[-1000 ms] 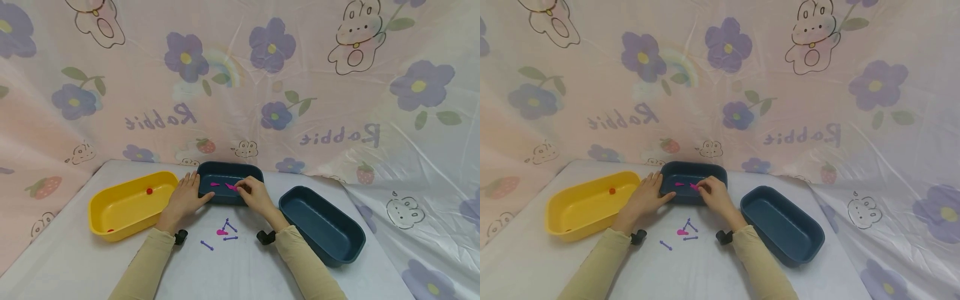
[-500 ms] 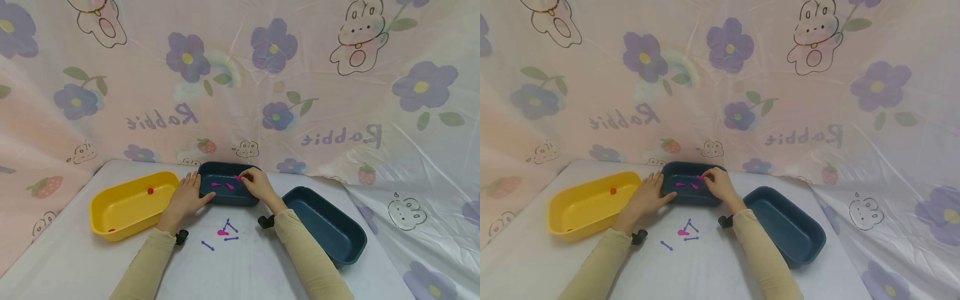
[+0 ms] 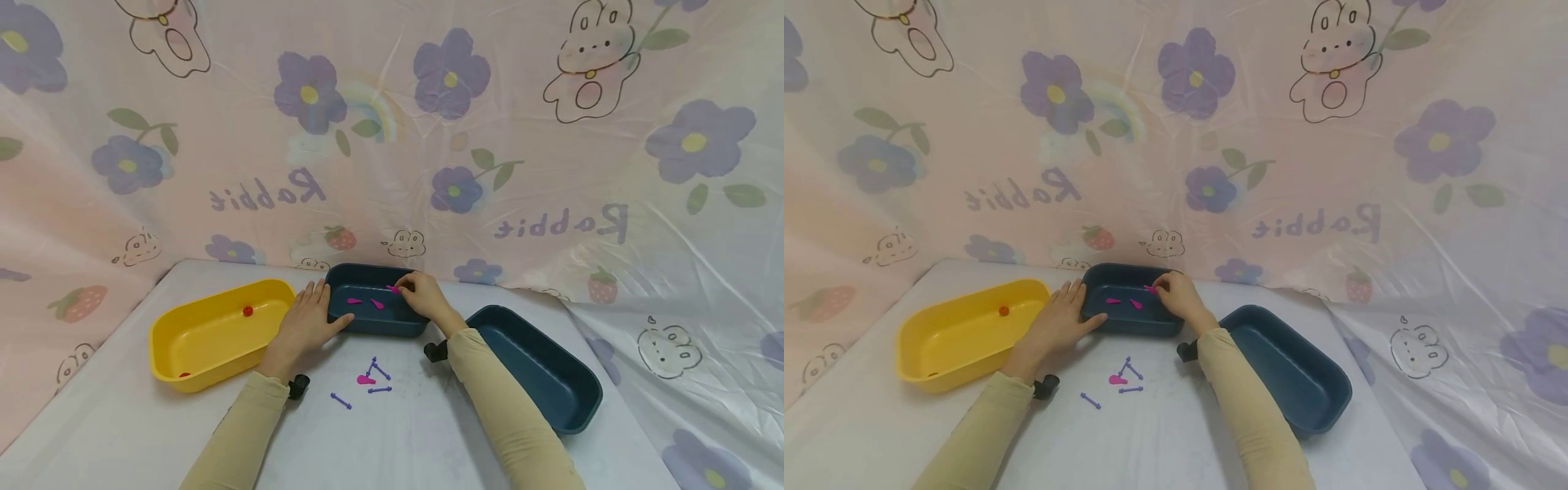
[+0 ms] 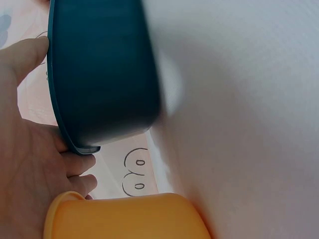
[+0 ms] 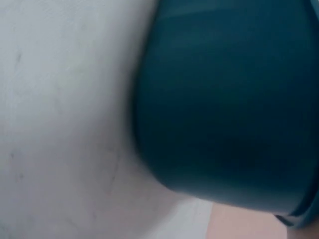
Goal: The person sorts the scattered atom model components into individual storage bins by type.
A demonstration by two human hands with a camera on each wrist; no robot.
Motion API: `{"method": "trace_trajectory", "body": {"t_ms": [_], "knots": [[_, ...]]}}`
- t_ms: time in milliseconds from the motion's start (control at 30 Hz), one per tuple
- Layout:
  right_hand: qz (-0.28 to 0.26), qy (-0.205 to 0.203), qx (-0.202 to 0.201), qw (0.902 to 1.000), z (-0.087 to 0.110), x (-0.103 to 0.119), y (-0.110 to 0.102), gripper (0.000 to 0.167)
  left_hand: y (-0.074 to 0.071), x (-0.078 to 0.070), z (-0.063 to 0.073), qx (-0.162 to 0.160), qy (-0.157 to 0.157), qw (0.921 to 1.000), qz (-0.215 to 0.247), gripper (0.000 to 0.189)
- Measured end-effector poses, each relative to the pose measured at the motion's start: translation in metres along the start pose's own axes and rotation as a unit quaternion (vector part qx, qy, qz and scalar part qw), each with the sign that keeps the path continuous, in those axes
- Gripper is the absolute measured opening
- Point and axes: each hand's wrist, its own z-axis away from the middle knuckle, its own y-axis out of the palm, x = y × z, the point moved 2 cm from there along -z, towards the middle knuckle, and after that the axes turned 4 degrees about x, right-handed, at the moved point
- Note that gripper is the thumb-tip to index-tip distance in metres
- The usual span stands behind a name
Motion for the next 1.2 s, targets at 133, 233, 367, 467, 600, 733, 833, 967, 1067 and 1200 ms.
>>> {"method": "trace_trajectory", "body": {"t_ms": [133,233,367,467,600,733,833,967,1067,1200], "knots": [[0.004,0.009,0.001,1.0000,-0.001,-0.001,0.001,0.016,0.001,0.000,0.000,0.001,-0.002,1.0000,-0.001,0.101],[0.006,0.008,0.001,0.9999,-0.001,-0.001,0.001,0.017,0.001,0.001,-0.001,0.000,-0.002,1.0000,-0.002,0.101],[0.005,0.007,0.003,1.0000,0.001,-0.001,0.000,0.018,0.002,0.000,-0.002,-0.002,-0.002,1.0000,-0.001,0.101],[0.002,0.005,0.002,1.0000,0.003,-0.001,-0.001,0.018,0.002,0.000,-0.002,0.000,-0.004,1.0000,0.002,0.101],[-0.006,-0.002,-0.006,1.0000,0.006,0.002,-0.002,0.018,0.002,0.000,-0.002,0.004,-0.006,1.0000,0.004,0.101],[-0.017,-0.019,-0.020,0.9995,0.012,0.007,-0.003,0.017,0.001,0.000,-0.001,0.004,-0.007,1.0000,0.003,0.101],[-0.019,-0.033,-0.032,0.9988,0.016,0.011,-0.002,0.015,0.001,-0.001,-0.001,0.006,-0.009,0.9999,0.003,0.102],[-0.017,-0.053,-0.041,0.9976,0.022,0.020,-0.002,0.015,0.001,0.000,-0.002,0.006,-0.011,0.9999,0.002,0.101],[-0.018,-0.066,-0.050,0.9964,0.029,0.027,-0.002,0.015,0.000,-0.001,-0.001,0.004,-0.009,0.9999,0.004,0.100],[-0.034,-0.081,-0.063,0.9941,0.039,0.037,-0.001,0.014,-0.003,-0.003,0.001,0.001,-0.008,0.9999,0.008,0.099]]}}
